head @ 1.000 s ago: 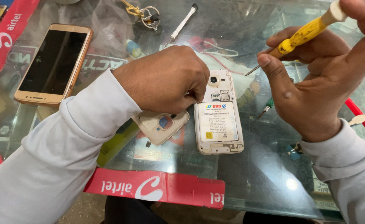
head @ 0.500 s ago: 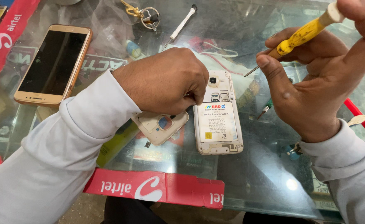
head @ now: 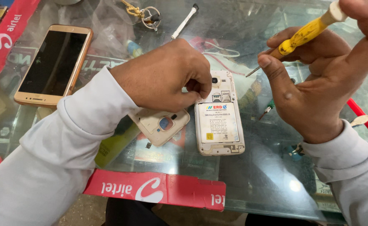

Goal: The person uses a yellow-handled screwdriver to repeatedly loosen and tighten screws on the back of a white smartphone with the battery exposed. The phone remains on the glass table throughout, and the back cover is set aside.

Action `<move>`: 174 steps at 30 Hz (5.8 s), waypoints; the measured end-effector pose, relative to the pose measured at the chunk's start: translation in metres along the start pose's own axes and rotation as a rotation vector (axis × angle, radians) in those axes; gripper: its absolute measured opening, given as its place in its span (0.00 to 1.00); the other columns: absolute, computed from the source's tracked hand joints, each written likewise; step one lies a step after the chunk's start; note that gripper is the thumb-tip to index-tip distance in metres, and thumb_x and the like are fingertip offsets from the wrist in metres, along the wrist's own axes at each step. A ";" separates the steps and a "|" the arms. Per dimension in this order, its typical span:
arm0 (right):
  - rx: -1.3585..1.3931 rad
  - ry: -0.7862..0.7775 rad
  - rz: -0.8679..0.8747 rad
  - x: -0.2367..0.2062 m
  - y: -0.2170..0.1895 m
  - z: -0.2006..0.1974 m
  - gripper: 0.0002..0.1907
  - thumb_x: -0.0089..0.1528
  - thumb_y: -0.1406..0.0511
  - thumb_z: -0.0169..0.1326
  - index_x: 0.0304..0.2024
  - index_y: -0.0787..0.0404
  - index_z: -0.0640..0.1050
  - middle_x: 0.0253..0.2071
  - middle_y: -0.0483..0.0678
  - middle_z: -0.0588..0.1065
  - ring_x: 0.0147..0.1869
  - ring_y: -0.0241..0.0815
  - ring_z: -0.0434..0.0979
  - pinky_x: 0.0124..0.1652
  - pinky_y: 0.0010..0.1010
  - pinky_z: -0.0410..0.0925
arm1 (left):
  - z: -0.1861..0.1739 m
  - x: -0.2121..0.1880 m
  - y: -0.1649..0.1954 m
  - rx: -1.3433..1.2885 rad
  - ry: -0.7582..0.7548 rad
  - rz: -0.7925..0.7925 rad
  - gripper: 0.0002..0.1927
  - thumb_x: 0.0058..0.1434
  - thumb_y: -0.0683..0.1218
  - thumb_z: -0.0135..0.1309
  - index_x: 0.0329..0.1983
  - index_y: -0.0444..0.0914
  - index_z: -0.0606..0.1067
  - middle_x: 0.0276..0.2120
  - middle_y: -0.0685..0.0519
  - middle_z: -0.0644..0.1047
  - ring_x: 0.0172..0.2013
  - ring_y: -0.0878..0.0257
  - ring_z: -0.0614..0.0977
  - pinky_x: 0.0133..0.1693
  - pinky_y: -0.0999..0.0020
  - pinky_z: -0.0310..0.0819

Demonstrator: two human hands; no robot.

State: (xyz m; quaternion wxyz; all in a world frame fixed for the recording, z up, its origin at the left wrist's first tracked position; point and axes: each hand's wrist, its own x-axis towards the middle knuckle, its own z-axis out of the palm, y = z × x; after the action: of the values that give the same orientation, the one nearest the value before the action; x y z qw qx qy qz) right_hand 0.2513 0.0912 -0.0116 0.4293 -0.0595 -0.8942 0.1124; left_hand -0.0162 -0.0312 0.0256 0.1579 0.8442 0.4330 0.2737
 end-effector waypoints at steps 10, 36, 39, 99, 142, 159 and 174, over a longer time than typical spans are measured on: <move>0.013 0.015 0.016 -0.001 -0.002 0.001 0.42 0.76 0.79 0.61 0.73 0.51 0.45 0.53 0.58 0.72 0.55 0.45 0.81 0.55 0.25 0.78 | 0.000 0.002 0.006 -0.024 -0.064 -0.130 0.05 0.51 0.35 0.58 0.29 0.34 0.82 0.24 0.50 0.81 0.25 0.60 0.84 0.32 0.67 0.78; 0.000 0.000 0.012 -0.001 0.000 0.000 0.38 0.76 0.79 0.59 0.70 0.53 0.46 0.53 0.58 0.73 0.55 0.44 0.81 0.56 0.24 0.78 | 0.005 0.003 -0.003 0.013 -0.076 -0.145 0.10 0.47 0.32 0.58 0.30 0.36 0.84 0.29 0.49 0.83 0.28 0.59 0.85 0.33 0.68 0.80; -0.002 0.003 0.008 -0.001 -0.001 0.000 0.40 0.77 0.79 0.59 0.72 0.52 0.45 0.53 0.58 0.73 0.55 0.44 0.82 0.56 0.24 0.78 | 0.005 0.003 -0.002 0.017 -0.077 -0.151 0.10 0.46 0.32 0.58 0.30 0.36 0.84 0.29 0.49 0.83 0.28 0.59 0.85 0.33 0.68 0.80; -0.008 -0.013 0.000 0.002 -0.005 -0.001 0.39 0.75 0.79 0.56 0.71 0.50 0.45 0.52 0.57 0.73 0.55 0.44 0.82 0.54 0.23 0.78 | 0.005 0.002 -0.001 0.048 -0.110 -0.078 0.10 0.44 0.34 0.61 0.30 0.36 0.84 0.32 0.48 0.83 0.32 0.56 0.86 0.36 0.66 0.80; -0.004 -0.012 -0.008 0.003 -0.003 -0.002 0.40 0.76 0.79 0.58 0.72 0.51 0.45 0.52 0.57 0.74 0.54 0.44 0.82 0.53 0.23 0.78 | -0.002 0.000 -0.004 -0.072 0.007 -0.121 0.08 0.49 0.33 0.60 0.32 0.34 0.83 0.29 0.50 0.84 0.29 0.63 0.87 0.36 0.70 0.81; -0.032 -0.008 -0.004 0.002 -0.004 -0.002 0.39 0.75 0.79 0.58 0.71 0.53 0.46 0.52 0.58 0.73 0.55 0.45 0.81 0.54 0.23 0.77 | -0.009 0.001 0.009 0.132 -0.224 -0.408 0.05 0.42 0.38 0.58 0.23 0.35 0.82 0.21 0.45 0.82 0.22 0.54 0.83 0.28 0.62 0.77; -0.005 -0.008 0.016 0.000 -0.003 -0.001 0.39 0.76 0.79 0.59 0.71 0.52 0.46 0.52 0.58 0.73 0.55 0.45 0.82 0.55 0.24 0.78 | -0.006 0.001 0.016 0.212 -0.237 -0.359 0.04 0.45 0.40 0.58 0.22 0.35 0.81 0.21 0.44 0.80 0.24 0.51 0.83 0.29 0.58 0.77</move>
State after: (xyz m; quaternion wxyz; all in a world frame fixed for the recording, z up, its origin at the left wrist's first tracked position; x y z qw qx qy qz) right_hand 0.2522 0.0882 -0.0097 0.4246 -0.0673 -0.8956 0.1140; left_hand -0.0094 -0.0391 0.0391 0.1644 0.7917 0.5810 0.0932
